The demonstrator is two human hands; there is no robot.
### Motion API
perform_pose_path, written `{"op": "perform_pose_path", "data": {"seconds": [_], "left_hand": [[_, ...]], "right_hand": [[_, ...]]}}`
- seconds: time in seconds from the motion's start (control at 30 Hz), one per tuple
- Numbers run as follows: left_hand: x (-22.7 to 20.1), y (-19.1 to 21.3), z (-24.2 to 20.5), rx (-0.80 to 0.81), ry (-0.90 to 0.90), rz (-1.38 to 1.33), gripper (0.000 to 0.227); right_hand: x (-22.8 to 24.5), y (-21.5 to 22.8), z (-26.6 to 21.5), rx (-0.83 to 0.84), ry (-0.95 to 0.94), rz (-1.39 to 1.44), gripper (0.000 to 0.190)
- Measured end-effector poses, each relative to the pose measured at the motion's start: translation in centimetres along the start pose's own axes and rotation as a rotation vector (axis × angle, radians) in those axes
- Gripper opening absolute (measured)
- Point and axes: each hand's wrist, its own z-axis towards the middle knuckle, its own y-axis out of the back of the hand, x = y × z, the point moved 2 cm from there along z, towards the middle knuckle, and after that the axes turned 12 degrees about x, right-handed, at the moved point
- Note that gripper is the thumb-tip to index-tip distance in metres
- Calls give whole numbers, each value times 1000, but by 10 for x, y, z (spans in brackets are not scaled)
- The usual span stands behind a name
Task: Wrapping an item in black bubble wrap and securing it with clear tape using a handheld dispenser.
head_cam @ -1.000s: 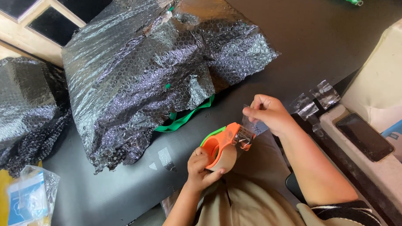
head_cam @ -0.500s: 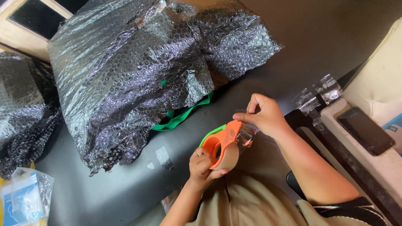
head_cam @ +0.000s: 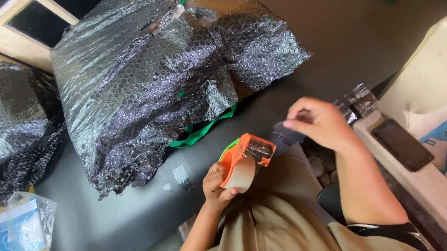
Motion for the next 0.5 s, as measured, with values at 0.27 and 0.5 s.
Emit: {"op": "perform_pose_path", "data": {"seconds": [0.27, 0.5], "left_hand": [[-38, -1, 34, 93, 64, 89, 57], [-36, 1, 31, 112, 45, 49, 55]], "right_hand": [[44, 43, -35, 103, -266, -242, 11], [53, 33, -26, 124, -710, -548, 6]]}}
